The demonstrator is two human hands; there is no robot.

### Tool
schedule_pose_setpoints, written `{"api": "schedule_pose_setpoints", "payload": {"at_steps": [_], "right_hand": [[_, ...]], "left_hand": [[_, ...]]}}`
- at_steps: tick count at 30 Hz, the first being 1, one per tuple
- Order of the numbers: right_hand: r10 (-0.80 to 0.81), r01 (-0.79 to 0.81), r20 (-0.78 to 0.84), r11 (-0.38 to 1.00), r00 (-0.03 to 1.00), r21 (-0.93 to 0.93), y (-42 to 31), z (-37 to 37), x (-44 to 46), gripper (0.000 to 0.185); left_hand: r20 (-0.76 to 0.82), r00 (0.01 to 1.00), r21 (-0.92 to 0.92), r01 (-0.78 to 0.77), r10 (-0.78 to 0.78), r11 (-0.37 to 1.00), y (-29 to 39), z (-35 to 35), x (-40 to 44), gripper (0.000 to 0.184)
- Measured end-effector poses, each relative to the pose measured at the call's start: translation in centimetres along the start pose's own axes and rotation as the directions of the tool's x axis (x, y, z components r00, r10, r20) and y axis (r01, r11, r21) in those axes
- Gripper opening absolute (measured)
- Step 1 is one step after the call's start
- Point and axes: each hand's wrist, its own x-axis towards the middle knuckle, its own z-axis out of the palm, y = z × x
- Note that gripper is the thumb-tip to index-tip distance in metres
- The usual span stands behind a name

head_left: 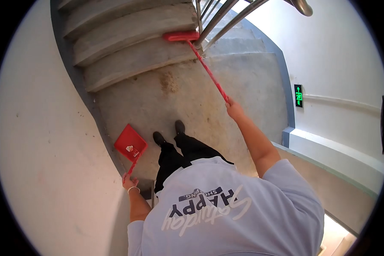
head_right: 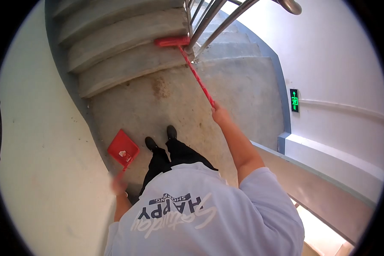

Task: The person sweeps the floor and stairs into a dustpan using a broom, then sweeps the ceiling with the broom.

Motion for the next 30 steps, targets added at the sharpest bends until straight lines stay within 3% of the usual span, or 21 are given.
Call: {"api": "schedule_pose_setpoints", "payload": {"at_steps": [2, 3, 5, 7, 8, 11, 15, 17, 18, 19, 20, 24, 27, 28, 29, 30], "right_hand": [[-0.015, 0.016, 0.035, 1.0, 0.999, -0.02, 0.5, 0.4, -1.4, 0.044], [-0.007, 0.008, 0.032, 1.0, 0.999, -0.022, 1.2, 0.0, -2.1, 0.044], [-0.176, 0.176, -0.018, 0.974, 0.984, 0.14, 3.0, -1.3, -3.5, 0.044], [-0.202, 0.205, -0.034, 0.969, 0.979, 0.135, 3.9, -2.7, -4.2, 0.043], [-0.217, 0.22, -0.034, 0.966, 0.976, 0.134, 4.2, -2.9, -4.6, 0.042], [-0.103, 0.105, -0.028, 0.989, 0.994, 0.104, 0.4, -3.7, -4.6, 0.042], [-0.055, 0.056, -0.01, 0.994, 0.998, 0.096, -0.8, 2.3, -0.7, 0.042], [-0.322, 0.333, -0.243, 0.943, 0.915, 0.004, -0.2, 4.4, -1.1, 0.041], [-0.326, 0.336, -0.253, 0.942, 0.911, -0.001, -1.1, 3.1, -2.1, 0.041], [-0.119, 0.114, 0.007, 0.966, 0.993, 0.23, -3.6, -0.3, -4.2, 0.041], [0.047, -0.167, 0.306, 0.91, 0.951, 0.38, -5.5, -2.9, -5.8, 0.041], [0.029, -0.153, 0.346, 0.929, 0.938, 0.338, -7.0, -6.7, -8.8, 0.041], [-0.025, -0.07, 0.253, 0.931, 0.967, 0.358, -6.7, -3.8, -8.5, 0.042], [-0.19, 0.186, 0.003, 0.963, 0.982, 0.196, -4.6, -0.2, -5.3, 0.043], [-0.387, 0.39, -0.213, 0.92, 0.897, -0.031, -3.6, 1.9, -3.4, 0.044], [-0.386, 0.389, -0.216, 0.921, 0.897, -0.029, -4.3, 2.2, -3.3, 0.044]], "left_hand": [[0.046, 0.998, 0.041, -0.036, 0.034, 0.998, 0.0, 0.4, 0.1, 0.025], [-0.038, 0.999, 0.031, 0.01, -0.009, 0.999, -0.1, 0.5, 0.3, 0.025], [-0.108, 0.993, 0.019, 0.048, -0.045, 0.999, 1.3, 1.1, 0.1, 0.026], [-0.187, 0.952, -0.062, 0.234, -0.242, 0.97, 6.8, 3.5, -4.0, 0.027], [-0.188, 0.951, -0.065, 0.238, -0.247, 0.969, 6.6, 3.6, -3.6, 0.027], [-0.182, 0.956, -0.038, 0.225, -0.228, 0.974, 5.7, 2.1, -3.0, 0.031], [-0.155, 0.962, -0.026, 0.222, -0.223, 0.975, 5.9, 1.3, -3.3, 0.027], [-0.139, 0.967, -0.034, 0.212, -0.214, 0.977, 6.1, 1.5, -3.4, 0.026], [-0.151, 0.963, -0.027, 0.221, -0.223, 0.975, 6.2, 1.6, -3.5, 0.026], [-0.163, 0.959, -0.022, 0.232, -0.233, 0.972, 6.3, 1.6, -3.5, 0.026], [-0.155, 0.96, -0.028, 0.233, -0.235, 0.972, 6.4, 1.5, -3.5, 0.026], [-0.153, 0.956, -0.055, 0.244, -0.25, 0.968, 6.6, 0.8, -3.2, 0.027], [-0.141, 0.956, -0.057, 0.253, -0.258, 0.966, 4.6, -1.3, -3.3, 0.027], [-0.131, 0.961, -0.082, 0.234, -0.243, 0.969, 4.3, -1.7, -3.1, 0.027], [-0.128, 0.962, -0.078, 0.231, -0.24, 0.97, 4.2, -2.0, -3.1, 0.027], [-0.126, 0.956, -0.083, 0.254, -0.263, 0.964, 4.3, -2.1, -3.4, 0.026]]}}
